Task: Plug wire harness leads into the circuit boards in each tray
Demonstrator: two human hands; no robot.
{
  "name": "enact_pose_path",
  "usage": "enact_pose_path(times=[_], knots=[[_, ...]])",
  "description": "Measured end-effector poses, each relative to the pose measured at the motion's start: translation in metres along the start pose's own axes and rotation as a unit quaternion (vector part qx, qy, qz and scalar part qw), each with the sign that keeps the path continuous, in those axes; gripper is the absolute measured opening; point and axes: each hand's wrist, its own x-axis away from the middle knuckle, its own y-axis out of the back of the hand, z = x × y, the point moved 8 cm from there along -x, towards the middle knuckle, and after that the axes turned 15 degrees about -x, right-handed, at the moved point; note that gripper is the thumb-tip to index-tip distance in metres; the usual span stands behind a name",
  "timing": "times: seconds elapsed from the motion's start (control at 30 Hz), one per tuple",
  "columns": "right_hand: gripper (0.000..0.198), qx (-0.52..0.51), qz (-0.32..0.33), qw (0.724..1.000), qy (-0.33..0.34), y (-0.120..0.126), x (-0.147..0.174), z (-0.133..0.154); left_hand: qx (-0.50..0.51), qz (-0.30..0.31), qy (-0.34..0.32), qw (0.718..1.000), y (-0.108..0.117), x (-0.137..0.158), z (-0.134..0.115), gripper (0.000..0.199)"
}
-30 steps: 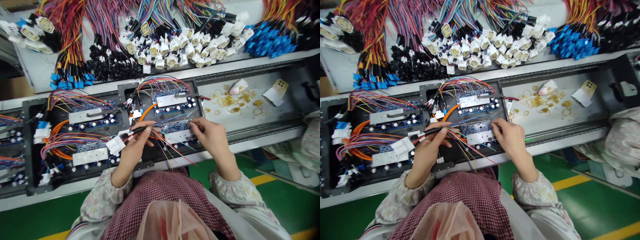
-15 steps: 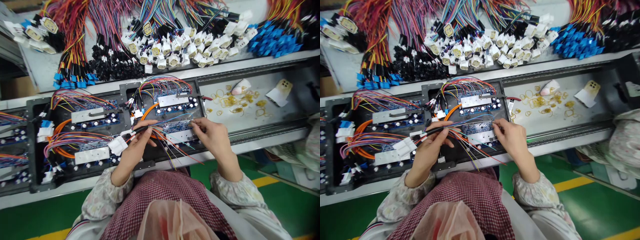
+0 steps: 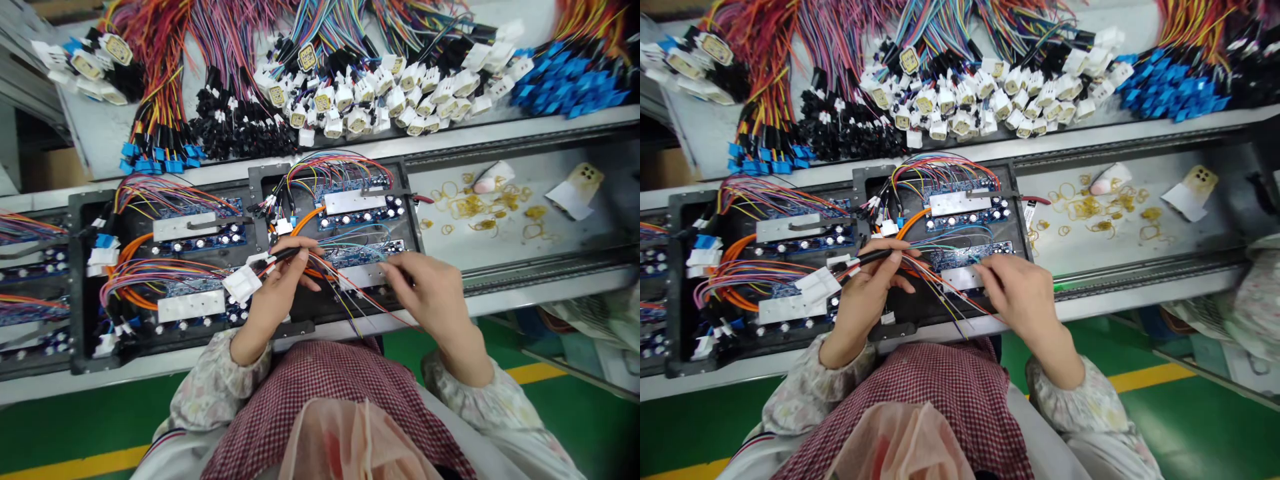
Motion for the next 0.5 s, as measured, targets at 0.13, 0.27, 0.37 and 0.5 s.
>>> enact_pose_path(times=[0.13,0.27,0.37,0.5], knots=[[0.024,-0.017,-0.007,1.0,-0.022,-0.016,-0.013,-0.018,0.017,0.015,-0.008,1.0,-0.004,0.0,-0.005,0.018],[0.025,0.015,0.001,0.999,-0.041,-0.025,-0.017,-0.026,0.026,0.022,-0.01,0.999,-0.005,0.001,-0.005,0.017],[0.025,0.005,-0.005,0.999,-0.046,-0.026,-0.016,-0.027,0.029,0.023,-0.011,0.999,-0.005,0.0,-0.004,0.017],[0.027,0.011,-0.004,0.999,-0.042,-0.029,-0.017,-0.026,0.028,0.022,-0.009,0.999,-0.005,-0.001,-0.002,0.018]])
